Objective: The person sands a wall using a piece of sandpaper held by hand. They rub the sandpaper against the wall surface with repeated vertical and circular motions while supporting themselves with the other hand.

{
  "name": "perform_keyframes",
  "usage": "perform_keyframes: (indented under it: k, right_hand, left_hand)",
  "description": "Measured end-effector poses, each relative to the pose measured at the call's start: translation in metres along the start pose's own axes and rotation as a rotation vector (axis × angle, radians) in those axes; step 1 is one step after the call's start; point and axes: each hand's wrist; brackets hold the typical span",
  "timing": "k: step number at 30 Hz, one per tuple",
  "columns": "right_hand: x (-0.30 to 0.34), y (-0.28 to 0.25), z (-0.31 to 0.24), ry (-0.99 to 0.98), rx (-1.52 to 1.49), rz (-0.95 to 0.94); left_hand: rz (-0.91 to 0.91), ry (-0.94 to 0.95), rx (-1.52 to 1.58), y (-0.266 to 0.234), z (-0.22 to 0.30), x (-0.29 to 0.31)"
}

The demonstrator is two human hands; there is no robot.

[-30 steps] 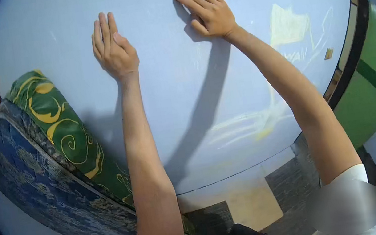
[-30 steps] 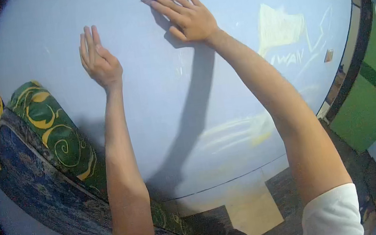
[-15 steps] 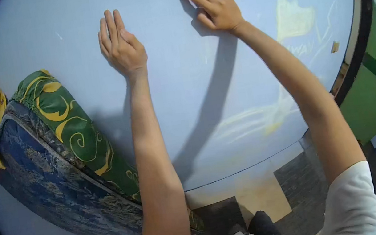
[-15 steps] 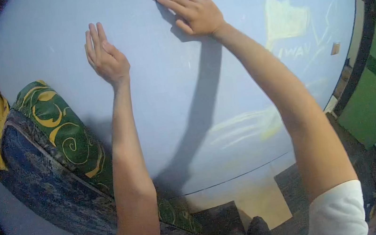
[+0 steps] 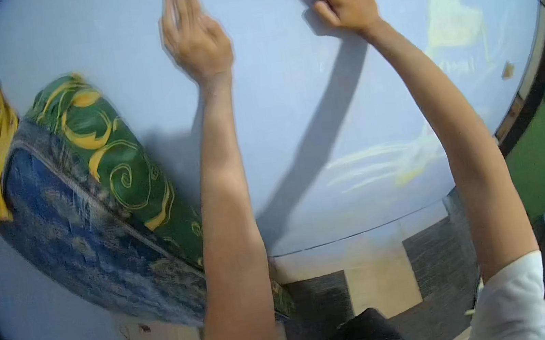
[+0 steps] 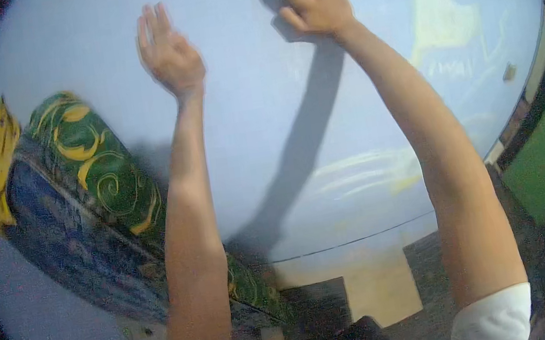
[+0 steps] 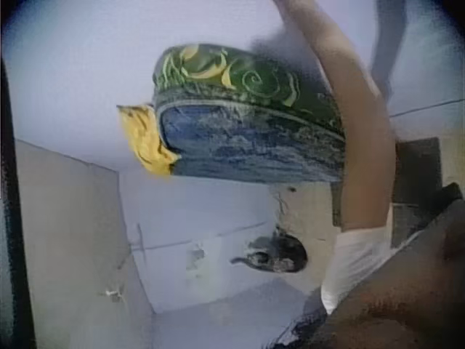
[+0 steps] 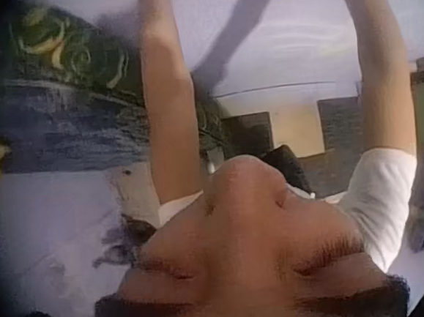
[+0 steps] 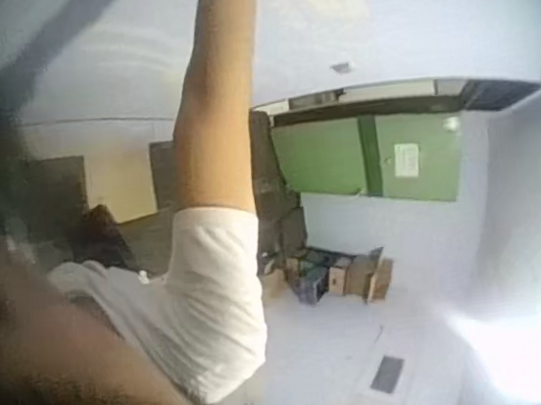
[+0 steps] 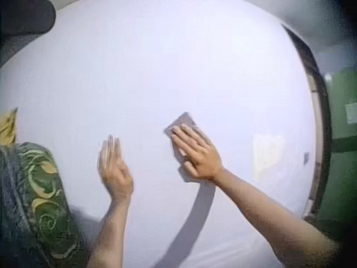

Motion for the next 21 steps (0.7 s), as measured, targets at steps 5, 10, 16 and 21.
perform_keyframes:
  k: [5,10,16,21]
  right_hand:
    - [-0.004,-0.007,-0.004,-0.013,-0.020,-0.029]
    - [0.002,-0.008,0.009,-0.019,-0.005,-0.006]
    - [0.002,0.014,0.002,0.004,0.003,0.049]
    - [0.004,-0.002,0.001,0.051,0.078,-0.012]
  left_hand:
    - [-0.275,0.114,-0.256,-0.027,0.004,-0.004]
    - [-0.517,0.152,-0.164,-0.052,0.001,0.002]
    - [-1.272,0.170,0.014,-0.138,0.019,0.011]
    - [-1.119,0.216,0.090,-0.154,0.014,0.017]
Point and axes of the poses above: each hand's wrist, its own x-axis away from the middle knuckle, its own y-axis out of the palm, z = x × y, and after that the axes turned 2 degrees about y, right-handed
